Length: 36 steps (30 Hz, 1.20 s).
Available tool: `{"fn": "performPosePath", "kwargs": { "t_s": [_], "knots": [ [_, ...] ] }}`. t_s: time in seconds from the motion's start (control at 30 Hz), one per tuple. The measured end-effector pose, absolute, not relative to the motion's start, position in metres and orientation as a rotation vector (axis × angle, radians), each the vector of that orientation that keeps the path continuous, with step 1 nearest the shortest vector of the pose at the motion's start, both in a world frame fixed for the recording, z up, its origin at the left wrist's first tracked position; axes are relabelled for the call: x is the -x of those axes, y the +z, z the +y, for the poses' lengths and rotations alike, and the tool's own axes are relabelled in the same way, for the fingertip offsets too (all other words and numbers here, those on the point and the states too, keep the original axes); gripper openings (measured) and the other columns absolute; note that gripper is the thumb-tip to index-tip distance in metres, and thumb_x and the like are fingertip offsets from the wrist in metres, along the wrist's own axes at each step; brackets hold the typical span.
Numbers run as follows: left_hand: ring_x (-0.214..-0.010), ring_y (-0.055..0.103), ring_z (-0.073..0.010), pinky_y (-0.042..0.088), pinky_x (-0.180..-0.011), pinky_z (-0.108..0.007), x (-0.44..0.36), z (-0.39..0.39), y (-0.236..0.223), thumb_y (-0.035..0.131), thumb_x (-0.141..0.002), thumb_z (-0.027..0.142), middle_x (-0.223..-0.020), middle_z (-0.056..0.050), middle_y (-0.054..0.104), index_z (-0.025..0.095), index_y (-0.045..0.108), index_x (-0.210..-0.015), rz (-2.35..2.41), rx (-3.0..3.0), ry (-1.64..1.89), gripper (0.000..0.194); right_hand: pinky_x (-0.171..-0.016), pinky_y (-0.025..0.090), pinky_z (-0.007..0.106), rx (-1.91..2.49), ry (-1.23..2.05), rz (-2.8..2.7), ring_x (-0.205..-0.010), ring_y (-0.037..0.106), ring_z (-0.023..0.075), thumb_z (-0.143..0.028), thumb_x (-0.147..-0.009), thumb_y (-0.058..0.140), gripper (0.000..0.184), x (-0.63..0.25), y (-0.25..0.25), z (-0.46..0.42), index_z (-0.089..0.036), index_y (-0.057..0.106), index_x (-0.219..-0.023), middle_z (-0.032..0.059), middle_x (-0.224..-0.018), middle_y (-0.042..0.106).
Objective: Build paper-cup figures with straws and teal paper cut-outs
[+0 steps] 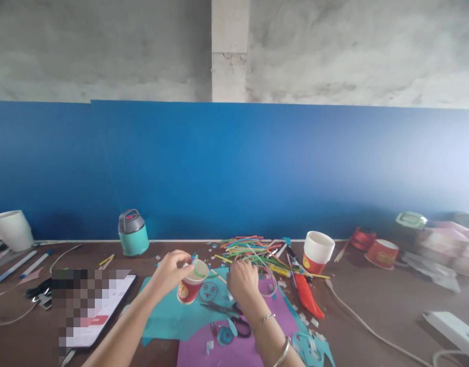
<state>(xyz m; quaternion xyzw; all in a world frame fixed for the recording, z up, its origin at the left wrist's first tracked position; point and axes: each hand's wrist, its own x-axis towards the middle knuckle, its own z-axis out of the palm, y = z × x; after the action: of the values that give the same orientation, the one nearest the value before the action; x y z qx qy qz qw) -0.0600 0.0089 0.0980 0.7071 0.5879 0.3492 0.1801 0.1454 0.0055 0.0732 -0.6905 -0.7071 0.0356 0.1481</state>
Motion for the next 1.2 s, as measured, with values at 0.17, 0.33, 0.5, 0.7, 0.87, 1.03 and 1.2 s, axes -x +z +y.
{"fn": "performPosePath", "kwargs": {
  "t_s": [0.17, 0.33, 0.5, 0.7, 0.87, 1.03, 1.2],
  "knots": [
    [-0.085, 0.064, -0.0201, 0.044, -0.079, -0.027, 0.066, 0.013, 0.097, 0.059, -0.068, 0.023, -0.088, -0.005, 0.071, 0.016, 0.069, -0.066, 1.552, -1.987, 0.977, 0.012, -0.083, 0.041, 0.031, 1.885, 0.296, -2.143, -0.096, 0.063, 0.0281, -0.026, -0.069, 0.065, 0.024, -0.117, 0.045, 0.002, -0.015, 0.071, -0.089, 0.0136, -0.093, 0.072],
    [-0.088, 0.064, -0.0204, 0.045, -0.079, -0.026, 0.065, 0.015, 0.093, 0.06, -0.067, 0.025, -0.093, -0.005, 0.07, 0.016, 0.071, -0.07, 1.497, -1.915, 0.981, 0.014, -0.087, 0.039, 0.033, 1.876, 0.356, -2.077, -0.105, 0.058, 0.0318, -0.025, -0.062, 0.07, 0.038, -0.11, 0.028, 0.002, -0.009, 0.068, -0.096, 0.0175, -0.103, 0.068],
    [-0.091, 0.064, -0.0217, 0.046, -0.079, -0.027, 0.066, 0.017, 0.086, 0.059, -0.066, 0.027, -0.101, -0.007, 0.069, 0.014, 0.07, -0.08, 1.476, -1.794, 0.983, 0.022, -0.061, 0.039, 0.023, 1.852, 0.424, -2.01, -0.074, 0.065, 0.0194, -0.005, -0.067, 0.053, 0.023, -0.134, 0.037, 0.014, -0.017, 0.07, -0.076, 0.0045, -0.074, 0.072],
    [-0.076, 0.062, -0.0216, 0.044, -0.065, -0.027, 0.062, 0.022, 0.078, 0.06, -0.065, 0.032, -0.081, -0.007, 0.07, 0.011, 0.07, -0.084, 1.427, -1.647, 0.933, 0.031, -0.067, 0.04, 0.028, 1.879, 0.225, -1.787, -0.082, 0.063, 0.022, -0.011, -0.077, 0.045, 0.022, -0.174, 0.078, 0.017, -0.019, 0.064, -0.083, 0.0085, -0.083, 0.07],
    [-0.06, 0.053, -0.0145, 0.037, -0.055, -0.024, 0.05, 0.016, 0.076, 0.06, -0.065, 0.036, -0.061, 0.0, 0.06, 0.012, 0.069, -0.076, 1.333, -1.583, 0.885, 0.028, -0.057, 0.045, 0.027, 1.21, 0.6, -1.469, -0.065, 0.061, 0.0184, -0.035, -0.084, 0.043, 0.018, -0.157, 0.094, 0.012, -0.02, 0.052, -0.088, 0.0038, -0.075, 0.065],
    [-0.055, 0.048, -0.0117, 0.035, -0.053, -0.023, 0.04, 0.009, 0.078, 0.06, -0.067, 0.035, -0.055, 0.003, 0.054, 0.013, 0.068, -0.071, 1.291, -1.577, 0.864, 0.024, -0.047, 0.042, 0.024, 1.041, 0.931, -1.371, -0.05, 0.061, 0.0152, -0.035, -0.08, 0.048, 0.028, -0.136, 0.09, 0.008, -0.022, 0.042, -0.105, -0.0031, -0.068, 0.061],
    [-0.057, 0.048, -0.012, 0.035, -0.053, -0.022, 0.033, 0.011, 0.073, 0.058, -0.068, 0.026, -0.059, 0.002, 0.056, 0.012, 0.069, -0.075, 1.307, -1.63, 0.875, 0.02, -0.056, 0.046, 0.025, 1.143, 0.558, -1.584, -0.065, 0.064, 0.0169, -0.025, -0.081, 0.042, 0.018, -0.135, 0.091, 0.002, -0.02, 0.059, -0.085, 0.0033, -0.077, 0.063]
  ]
}}
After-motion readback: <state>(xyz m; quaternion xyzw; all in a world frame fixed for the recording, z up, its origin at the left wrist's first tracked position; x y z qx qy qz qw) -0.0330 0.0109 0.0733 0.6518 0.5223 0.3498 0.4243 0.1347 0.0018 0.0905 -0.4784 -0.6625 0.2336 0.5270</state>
